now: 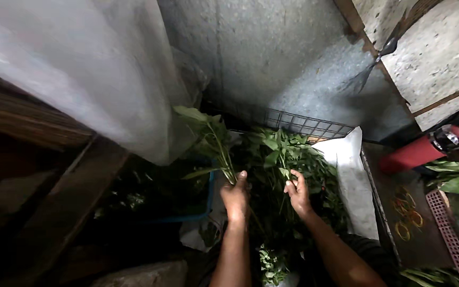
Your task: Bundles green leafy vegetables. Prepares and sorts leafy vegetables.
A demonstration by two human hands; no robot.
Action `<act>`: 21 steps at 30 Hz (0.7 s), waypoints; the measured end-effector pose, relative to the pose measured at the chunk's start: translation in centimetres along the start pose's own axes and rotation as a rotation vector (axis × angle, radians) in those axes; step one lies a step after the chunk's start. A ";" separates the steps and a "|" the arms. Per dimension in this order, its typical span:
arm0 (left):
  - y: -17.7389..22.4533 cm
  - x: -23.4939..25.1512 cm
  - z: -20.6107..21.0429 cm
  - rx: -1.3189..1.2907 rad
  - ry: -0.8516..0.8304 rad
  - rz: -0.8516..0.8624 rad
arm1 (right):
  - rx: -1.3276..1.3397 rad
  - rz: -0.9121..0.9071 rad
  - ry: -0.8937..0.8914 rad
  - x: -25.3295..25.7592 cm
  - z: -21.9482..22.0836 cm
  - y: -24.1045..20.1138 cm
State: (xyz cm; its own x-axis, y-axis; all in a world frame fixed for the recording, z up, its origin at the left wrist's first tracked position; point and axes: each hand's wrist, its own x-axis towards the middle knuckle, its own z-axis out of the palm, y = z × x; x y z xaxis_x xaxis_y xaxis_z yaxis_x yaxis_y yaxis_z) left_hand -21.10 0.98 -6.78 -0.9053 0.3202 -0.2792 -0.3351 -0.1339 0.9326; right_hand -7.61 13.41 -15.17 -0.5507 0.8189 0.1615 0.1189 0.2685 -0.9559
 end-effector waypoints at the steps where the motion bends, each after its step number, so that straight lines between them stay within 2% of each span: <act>1: -0.1 -0.1 0.0 0.004 -0.009 -0.008 | 0.052 -0.003 -0.029 -0.3 0.2 -0.3; 6: -0.3 -0.3 -0.3 0.134 -0.145 -0.084 | 0.084 -0.096 -0.201 -2.2 2.0 -2.5; 11: -0.2 -0.3 -0.4 0.288 -0.225 -0.140 | 0.094 -0.013 -0.457 -3.1 3.1 -3.7; 14: 0.0 -0.3 -0.5 0.303 -0.248 -0.129 | 0.230 0.140 -0.418 -2.9 3.6 -5.0; 16: -0.1 -0.4 -0.6 0.300 -0.270 -0.090 | 0.245 0.162 -0.371 -2.3 4.4 -5.5; 18: -0.2 -0.3 -0.7 0.301 -0.232 -0.014 | 0.141 0.109 -0.385 -1.8 5.3 -5.7; 21: 0.2 -0.1 -1.3 0.210 0.014 0.149 | -0.096 0.066 -0.535 -1.7 5.5 -5.4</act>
State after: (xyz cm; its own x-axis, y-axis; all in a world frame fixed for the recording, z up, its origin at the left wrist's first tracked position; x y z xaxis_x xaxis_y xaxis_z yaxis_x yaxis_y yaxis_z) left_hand -21.41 -0.26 -6.85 -0.9447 0.2980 -0.1371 -0.1376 0.0193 0.9903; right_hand -11.81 7.78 -11.62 -0.8800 0.4700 -0.0692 0.2283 0.2907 -0.9292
